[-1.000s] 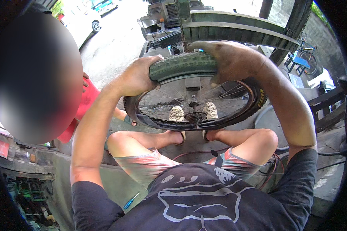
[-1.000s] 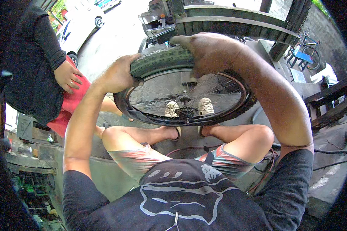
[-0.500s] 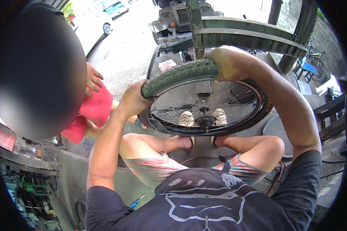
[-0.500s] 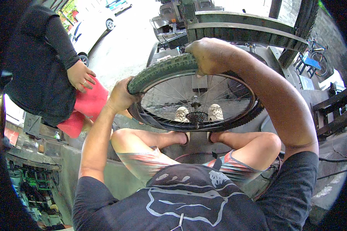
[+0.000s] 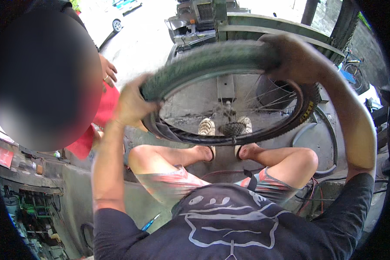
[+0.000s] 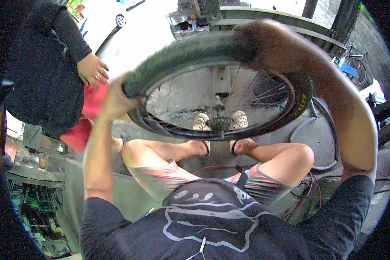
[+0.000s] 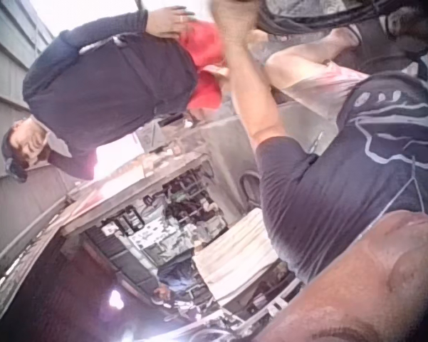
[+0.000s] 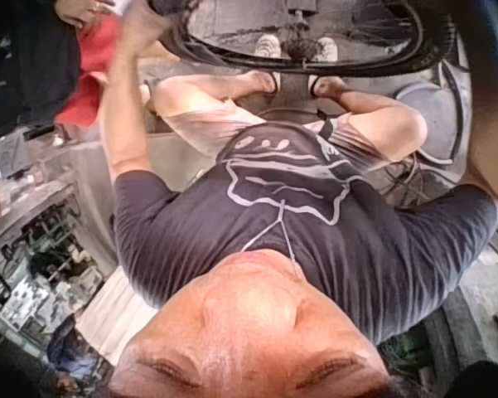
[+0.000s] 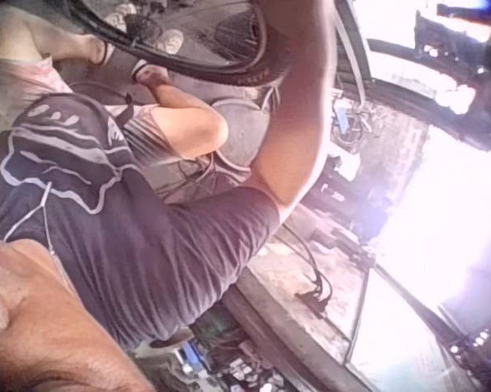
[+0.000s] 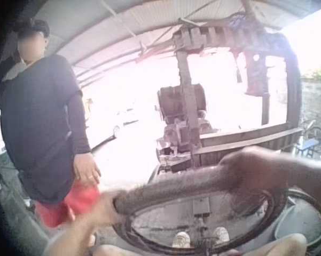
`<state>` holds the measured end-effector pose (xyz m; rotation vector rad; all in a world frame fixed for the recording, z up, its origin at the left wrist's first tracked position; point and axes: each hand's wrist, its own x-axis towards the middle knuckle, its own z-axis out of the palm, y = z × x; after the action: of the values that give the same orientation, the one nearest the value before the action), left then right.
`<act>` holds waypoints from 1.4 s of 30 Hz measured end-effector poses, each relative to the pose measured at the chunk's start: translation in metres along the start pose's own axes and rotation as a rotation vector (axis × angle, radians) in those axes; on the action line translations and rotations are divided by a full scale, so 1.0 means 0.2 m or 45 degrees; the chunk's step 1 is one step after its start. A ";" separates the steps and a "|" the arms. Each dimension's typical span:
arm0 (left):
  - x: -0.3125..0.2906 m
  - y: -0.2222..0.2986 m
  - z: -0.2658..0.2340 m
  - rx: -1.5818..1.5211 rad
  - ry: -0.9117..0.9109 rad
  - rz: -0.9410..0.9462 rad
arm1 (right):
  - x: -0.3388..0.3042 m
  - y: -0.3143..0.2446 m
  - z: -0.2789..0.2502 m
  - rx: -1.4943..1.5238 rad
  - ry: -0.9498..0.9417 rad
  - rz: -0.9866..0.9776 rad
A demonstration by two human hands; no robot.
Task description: The person removes the old tire from a bicycle wheel, inspects the rim, and installs a new tire onto the wheel. They work by hand, pressing the tire bead into the rim and rotating the wheel to seat the tire evenly.
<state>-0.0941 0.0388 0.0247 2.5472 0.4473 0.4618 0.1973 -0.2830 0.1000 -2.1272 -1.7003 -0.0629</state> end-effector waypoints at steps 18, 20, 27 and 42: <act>0.32 0.43 0.16 0.068 -0.385 0.407 | -0.27 0.37 0.09 0.241 -0.217 0.154; 0.33 0.43 0.17 0.130 -0.382 0.372 | -0.11 0.14 0.08 0.115 0.000 -0.002; 0.16 0.29 0.19 0.198 -0.167 0.279 | 0.20 -0.13 0.27 -0.279 -0.399 0.089; 0.26 0.48 -0.03 0.172 -0.448 0.346 | -0.09 -0.02 0.15 0.036 -0.088 0.078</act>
<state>-0.0285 -0.0164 0.0922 2.7574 0.0024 0.0706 0.1822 -0.2894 0.0680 -2.1823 -1.6625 0.0530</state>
